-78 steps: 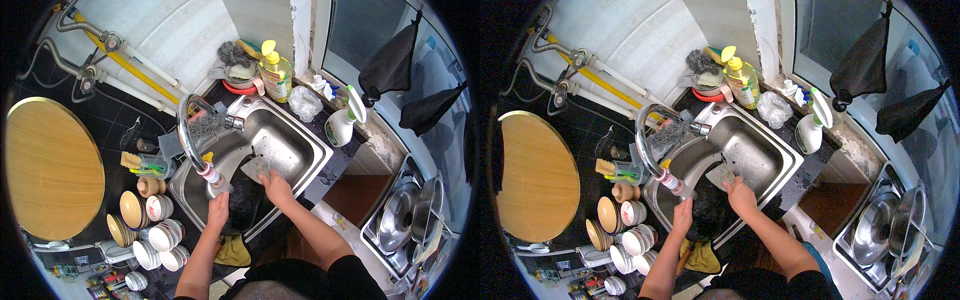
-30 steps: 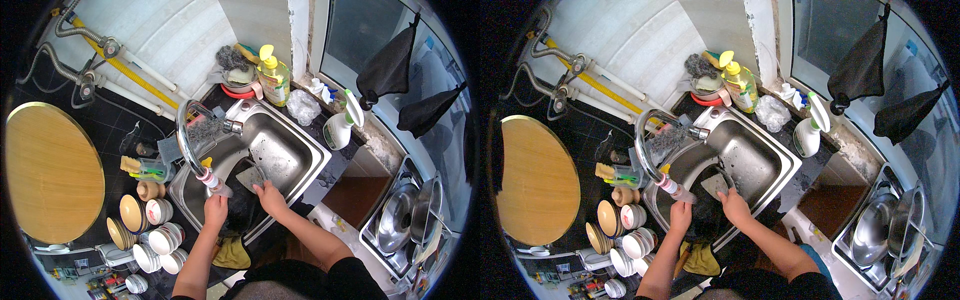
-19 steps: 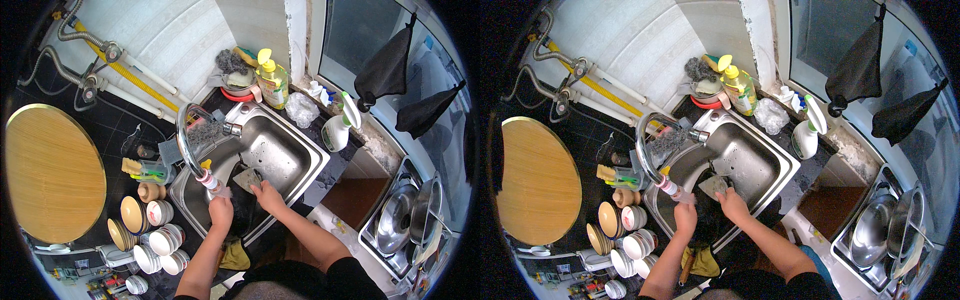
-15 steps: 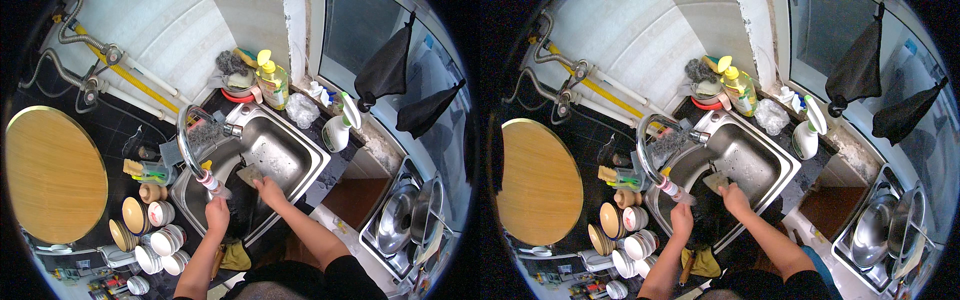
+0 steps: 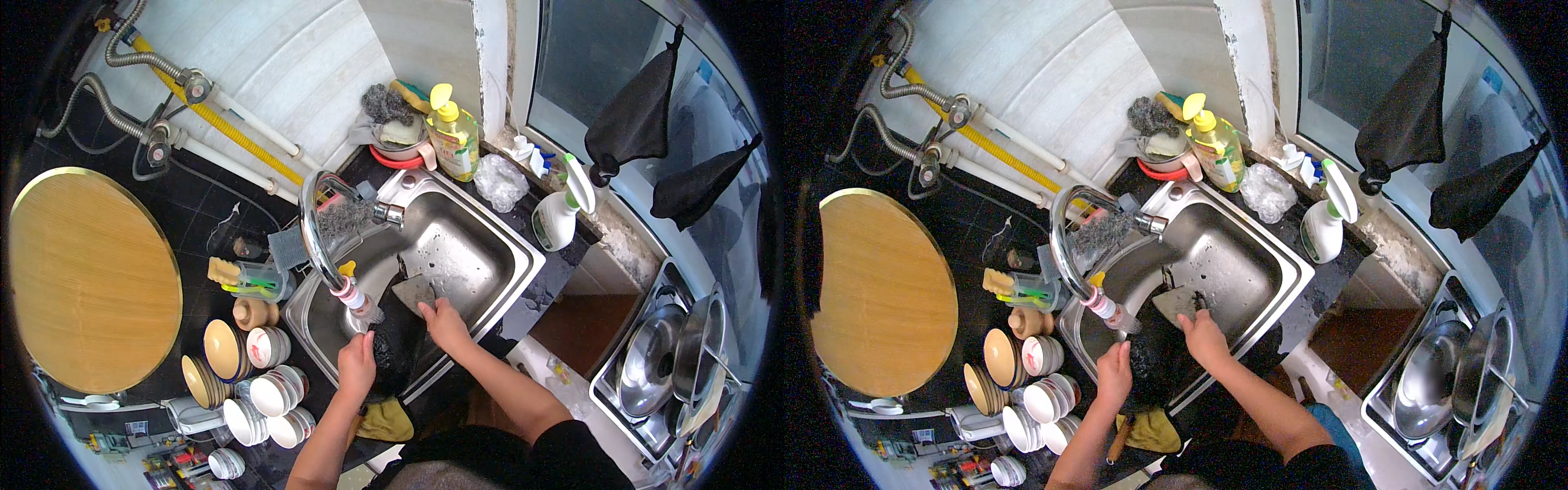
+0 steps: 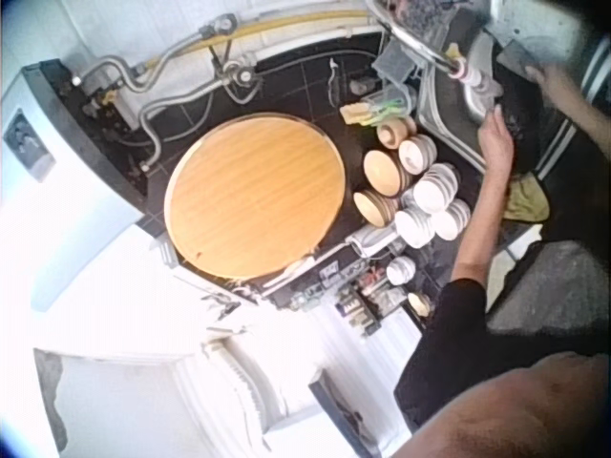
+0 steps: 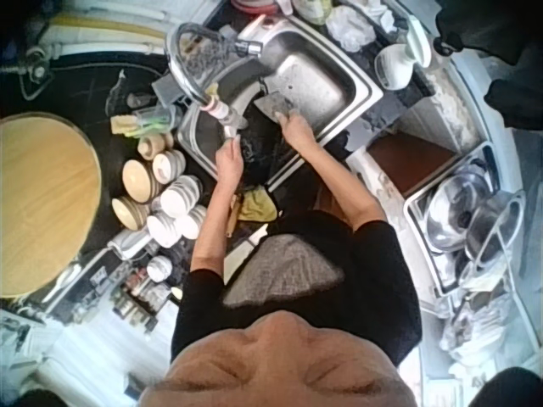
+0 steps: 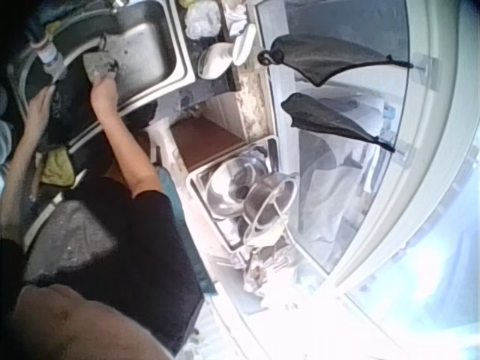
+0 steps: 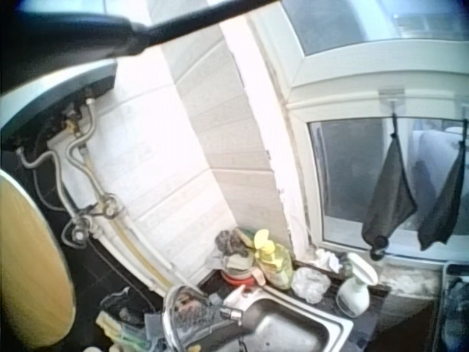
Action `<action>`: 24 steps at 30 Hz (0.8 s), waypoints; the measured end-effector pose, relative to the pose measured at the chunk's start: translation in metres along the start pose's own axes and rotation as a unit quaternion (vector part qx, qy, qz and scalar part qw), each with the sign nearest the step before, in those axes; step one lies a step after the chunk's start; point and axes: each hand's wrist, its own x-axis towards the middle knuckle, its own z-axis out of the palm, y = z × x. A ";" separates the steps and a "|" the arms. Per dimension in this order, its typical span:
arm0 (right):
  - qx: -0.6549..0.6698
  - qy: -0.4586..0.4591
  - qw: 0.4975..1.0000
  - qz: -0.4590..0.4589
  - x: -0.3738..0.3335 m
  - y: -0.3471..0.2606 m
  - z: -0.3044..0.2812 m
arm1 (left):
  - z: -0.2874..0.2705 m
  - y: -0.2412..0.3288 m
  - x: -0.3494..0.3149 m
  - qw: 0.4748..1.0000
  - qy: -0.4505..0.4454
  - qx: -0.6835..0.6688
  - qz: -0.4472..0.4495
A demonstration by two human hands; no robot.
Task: The person scrubs a black frying pan in a kitchen sink using a sponge and running water. They then apply a cleaning spray to the pan and continue scrubbing with a metal spatula to remove residue.
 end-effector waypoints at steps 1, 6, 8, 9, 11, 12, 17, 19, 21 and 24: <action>0.003 -0.019 1.000 -0.003 -0.010 -0.005 -0.001 | -0.002 0.001 0.000 1.000 0.001 -0.004 -0.001; 0.044 -0.073 0.996 -0.005 -0.035 -0.007 0.006 | -0.006 -0.005 -0.002 1.000 -0.012 -0.019 -0.017; 0.084 -0.089 0.992 0.019 -0.023 0.006 0.016 | -0.005 -0.008 -0.001 1.000 -0.007 -0.028 -0.012; 0.104 -0.096 0.989 0.031 -0.018 0.010 0.019 | -0.004 -0.008 -0.001 0.999 -0.004 -0.032 -0.010; 0.127 -0.125 0.982 0.064 -0.018 0.001 0.012 | -0.007 -0.008 -0.001 0.999 -0.005 -0.032 -0.006; 0.138 -0.139 0.977 0.080 -0.018 -0.002 0.010 | -0.008 -0.007 -0.001 0.999 -0.005 -0.032 -0.004; 0.115 -0.047 0.990 0.065 0.006 0.033 0.014 | -0.009 0.002 -0.007 0.999 -0.014 -0.041 -0.005; 0.051 -0.041 0.997 0.037 0.008 0.035 0.013 | -0.009 0.002 -0.011 0.999 -0.022 -0.044 -0.009; 0.013 -0.065 0.998 0.014 -0.003 0.011 0.003 | -0.010 -0.002 -0.011 0.998 -0.029 -0.052 -0.009; -0.006 -0.084 0.996 0.013 -0.022 -0.001 0.000 | -0.012 -0.008 -0.012 0.998 -0.025 -0.051 -0.002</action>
